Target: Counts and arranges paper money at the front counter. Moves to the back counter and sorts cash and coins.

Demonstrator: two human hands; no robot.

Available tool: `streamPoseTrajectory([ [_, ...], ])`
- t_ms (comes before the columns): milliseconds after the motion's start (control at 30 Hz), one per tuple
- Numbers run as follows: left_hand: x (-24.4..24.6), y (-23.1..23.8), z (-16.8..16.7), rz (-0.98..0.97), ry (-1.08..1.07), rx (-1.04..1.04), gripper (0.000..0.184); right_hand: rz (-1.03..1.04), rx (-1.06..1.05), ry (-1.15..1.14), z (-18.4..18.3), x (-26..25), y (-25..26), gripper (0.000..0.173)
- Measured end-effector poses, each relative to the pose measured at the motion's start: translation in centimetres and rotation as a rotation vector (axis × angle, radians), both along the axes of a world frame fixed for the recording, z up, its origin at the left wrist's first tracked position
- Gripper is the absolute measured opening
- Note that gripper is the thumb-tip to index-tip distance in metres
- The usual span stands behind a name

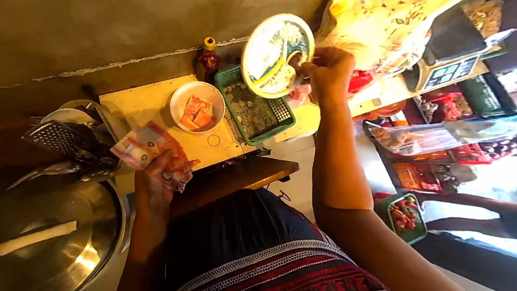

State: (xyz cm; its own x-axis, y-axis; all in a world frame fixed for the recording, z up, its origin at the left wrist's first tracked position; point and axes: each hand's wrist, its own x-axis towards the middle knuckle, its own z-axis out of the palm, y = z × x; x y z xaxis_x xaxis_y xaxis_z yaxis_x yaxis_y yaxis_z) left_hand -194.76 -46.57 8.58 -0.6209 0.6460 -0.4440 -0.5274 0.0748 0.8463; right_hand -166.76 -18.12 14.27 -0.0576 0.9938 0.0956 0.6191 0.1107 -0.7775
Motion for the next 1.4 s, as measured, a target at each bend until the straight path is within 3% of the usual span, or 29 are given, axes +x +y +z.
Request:
streamPoseTrajectory([
  [67, -0.2, 0.6, 0.3, -0.002, 0.016, 0.001, 0.016, 0.129, -0.109, 0.105, 0.7, -2.8, -1.3, 0.036],
  [200, -0.1, 2.1, 0.7, -0.081, 0.043, 0.058, 0.015, 0.36, -0.3, -0.129, -3.6, -9.9, -4.5, 0.035],
  [400, 0.9, 6.0, -0.1, -0.192, 0.093, -0.155, 0.03, 0.42, -0.302, -0.209, -7.3, -15.9, -7.1, 0.044],
  [533, 0.7, 7.6, -2.5, -0.169, 0.082, -0.239, 0.027, 0.382, -0.423, -0.106, -7.1, -15.9, -8.9, 0.06],
  [667, -0.9, 8.6, -3.0, -0.145, 0.142, -0.219, 0.026, 0.539, -0.5, -0.156, -6.1, -16.4, -7.9, 0.081],
  [800, -4.1, 10.8, -3.0, -0.098, 0.191, -0.21, 0.024, 0.568, -0.478, -0.347, -5.5, -19.2, -6.6, 0.061],
  [1033, -5.2, 13.2, -2.4, -0.122, 0.107, -0.184, 0.013, 0.618, -0.581, -0.396, -4.9, -20.8, -4.8, 0.081],
  [1200, -3.3, 13.5, -2.3, -0.166, 0.076, -0.163, 0.013, 0.452, -0.36, -0.303, -5.6, -19.0, -4.8, 0.057],
  [1400, -3.8, 14.2, -2.5, -0.172, 0.068, -0.108, 0.019, 0.477, -0.423, -0.224, -7.5, -21.2, -4.6, 0.062],
])
